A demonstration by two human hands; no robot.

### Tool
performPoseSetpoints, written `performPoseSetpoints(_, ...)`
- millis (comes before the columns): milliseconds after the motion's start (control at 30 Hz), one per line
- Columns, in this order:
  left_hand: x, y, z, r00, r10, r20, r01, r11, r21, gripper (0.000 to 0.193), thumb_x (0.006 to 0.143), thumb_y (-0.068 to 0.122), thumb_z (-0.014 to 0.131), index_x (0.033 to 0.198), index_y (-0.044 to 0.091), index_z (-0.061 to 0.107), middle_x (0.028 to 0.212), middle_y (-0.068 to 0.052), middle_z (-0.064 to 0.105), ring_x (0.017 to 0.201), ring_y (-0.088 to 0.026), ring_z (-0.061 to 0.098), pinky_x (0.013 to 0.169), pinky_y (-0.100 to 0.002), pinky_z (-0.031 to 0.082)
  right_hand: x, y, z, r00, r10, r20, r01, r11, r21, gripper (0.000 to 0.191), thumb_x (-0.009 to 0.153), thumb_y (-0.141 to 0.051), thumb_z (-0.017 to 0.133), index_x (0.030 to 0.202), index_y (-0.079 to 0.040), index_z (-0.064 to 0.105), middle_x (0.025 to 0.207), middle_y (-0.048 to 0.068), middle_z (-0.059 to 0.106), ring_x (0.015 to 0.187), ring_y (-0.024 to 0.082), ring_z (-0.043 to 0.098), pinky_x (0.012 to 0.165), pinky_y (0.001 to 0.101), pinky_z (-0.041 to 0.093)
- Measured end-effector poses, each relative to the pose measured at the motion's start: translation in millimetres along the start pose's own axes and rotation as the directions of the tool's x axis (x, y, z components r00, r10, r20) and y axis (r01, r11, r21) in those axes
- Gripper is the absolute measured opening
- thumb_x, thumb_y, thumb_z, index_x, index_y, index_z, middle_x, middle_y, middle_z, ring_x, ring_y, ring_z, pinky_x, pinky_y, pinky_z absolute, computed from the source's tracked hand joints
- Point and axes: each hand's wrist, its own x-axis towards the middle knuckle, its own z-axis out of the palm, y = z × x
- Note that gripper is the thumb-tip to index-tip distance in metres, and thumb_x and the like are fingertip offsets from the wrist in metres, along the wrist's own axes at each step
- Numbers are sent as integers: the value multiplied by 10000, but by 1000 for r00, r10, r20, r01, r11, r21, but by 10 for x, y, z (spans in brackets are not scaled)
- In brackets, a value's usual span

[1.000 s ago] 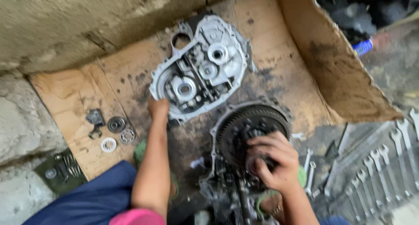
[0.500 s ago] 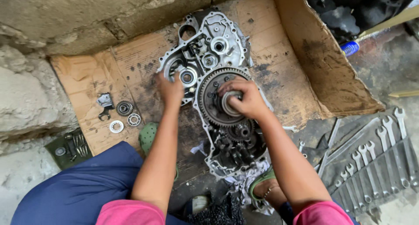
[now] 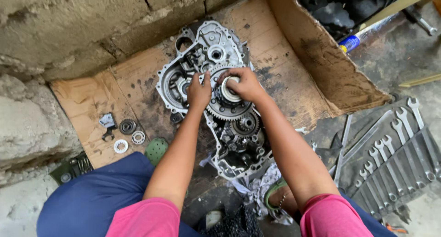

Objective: The person wipes a metal engine casing with a cloth, then joins it to the main engine block containing gears. They rotate the crankshaft by hand, insert a small cylindrical part, and use a power drill to tighten a bolt.

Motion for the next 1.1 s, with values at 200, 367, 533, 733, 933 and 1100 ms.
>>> performPoseSetpoints(200,7,-29,64,980,167,-109,-172,985,-31,541,995,540,564,1145,33,676,1169,-260,681,1099,-458,621,949,-500,479,-13,79,-51,1000,25,7,-25,999,38,210,830,-75,593,938,5,754,955,81,782,928,150,713,913,307,557)
performPoseSetpoints(367,-319,-217,-59,957,143,-254,-157,987,-37,501,1018,483,586,1117,-3,656,1123,-265,681,1067,-463,628,929,-503,485,-44,-19,82,990,-23,137,24,1000,-5,248,808,-92,597,959,-15,778,946,89,791,916,161,723,910,312,556)
performPoseSetpoints(533,-554,-446,-304,918,49,-394,-84,994,-72,491,1016,469,579,1100,-8,657,1098,-275,678,1046,-461,636,910,-502,488,96,-73,435,955,-134,264,139,990,-1,215,825,-111,630,961,-20,771,962,89,791,927,162,722,911,312,553)
performPoseSetpoints(733,-334,-462,-383,922,55,-382,-73,997,-33,525,995,502,594,1066,-11,675,1086,-280,682,1038,-469,626,904,-516,487,257,-60,544,972,-36,232,35,999,7,216,831,-100,614,946,-32,783,952,76,796,920,153,724,911,305,555)
performPoseSetpoints(933,76,-188,-347,979,105,-177,-111,994,-24,544,990,535,569,1076,14,699,1076,-262,698,1031,-459,631,899,-517,491,412,-81,441,1000,6,-16,-8,995,-104,204,854,-138,628,941,-36,782,913,85,789,861,157,722,851,311,561)
performPoseSetpoints(1100,315,-5,-119,966,228,-120,-216,970,111,487,1029,479,559,1006,20,718,1068,-238,690,1046,-442,632,926,-517,489,394,60,250,982,113,-150,-135,979,-150,230,859,-163,621,952,-38,790,877,98,779,818,161,696,805,316,559)
